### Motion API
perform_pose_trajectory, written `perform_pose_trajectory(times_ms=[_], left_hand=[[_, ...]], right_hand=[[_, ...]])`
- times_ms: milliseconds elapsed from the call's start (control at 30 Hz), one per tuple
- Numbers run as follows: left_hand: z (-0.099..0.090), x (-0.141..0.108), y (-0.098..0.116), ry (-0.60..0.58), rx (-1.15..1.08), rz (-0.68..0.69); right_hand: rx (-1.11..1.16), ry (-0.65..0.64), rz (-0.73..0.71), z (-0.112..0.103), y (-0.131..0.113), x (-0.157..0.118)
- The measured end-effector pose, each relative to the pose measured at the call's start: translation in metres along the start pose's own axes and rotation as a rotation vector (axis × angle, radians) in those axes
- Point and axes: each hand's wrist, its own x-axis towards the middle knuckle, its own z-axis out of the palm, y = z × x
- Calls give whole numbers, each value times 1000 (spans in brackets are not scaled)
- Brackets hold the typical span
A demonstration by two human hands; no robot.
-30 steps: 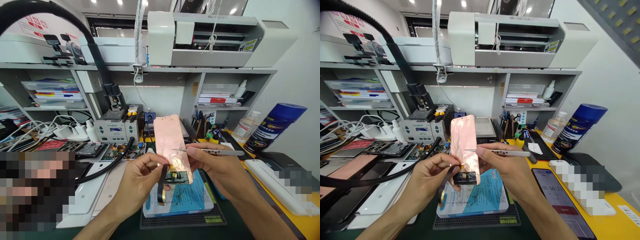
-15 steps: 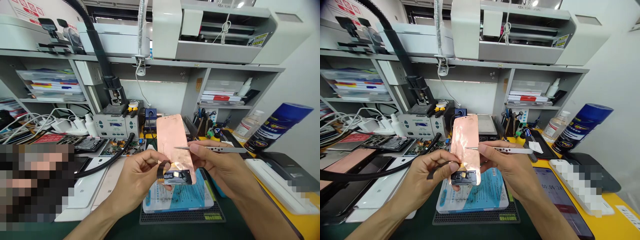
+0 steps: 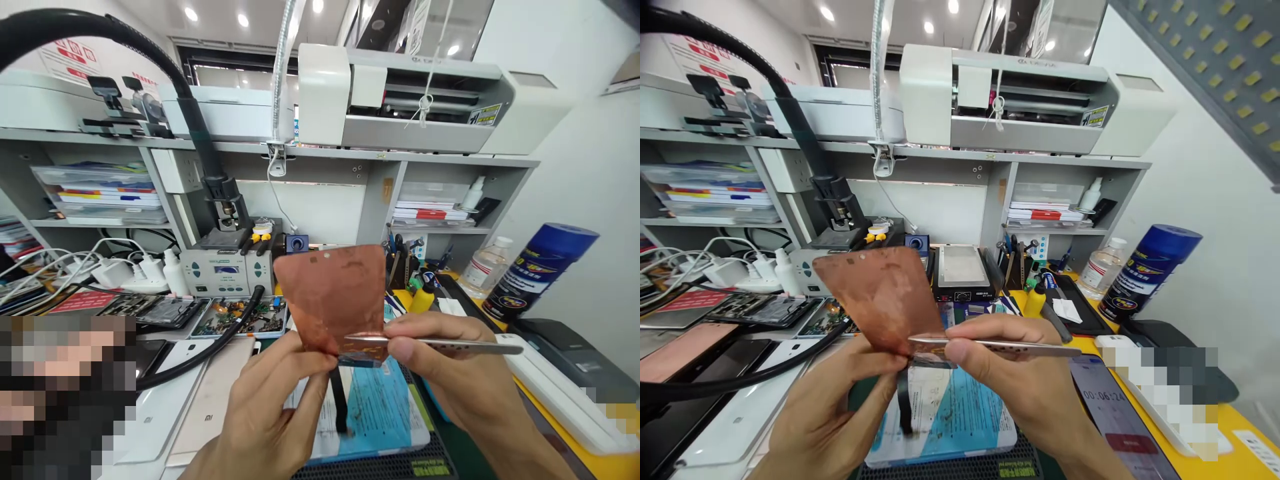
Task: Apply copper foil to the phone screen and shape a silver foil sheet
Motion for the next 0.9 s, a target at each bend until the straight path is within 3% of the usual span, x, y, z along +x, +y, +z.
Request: perform_pose_trajectory(times_ms=[300,400,533,700,900], left_hand=[[-7,-6,0,-60,106,104],[-8,-3,1,-46,122,116],[-9,3,4,-49,196,162],[-9,7,5,-19,293,199],[-10,1,4,21,382,205]], right_hand=[[66,14,-16,4,-3,-1],[97,45,22,5,-4,0],[87,-15,17,5,-4,0],[139,80,29,10,-5,-2],[88,58,5,10,-8,-1]])
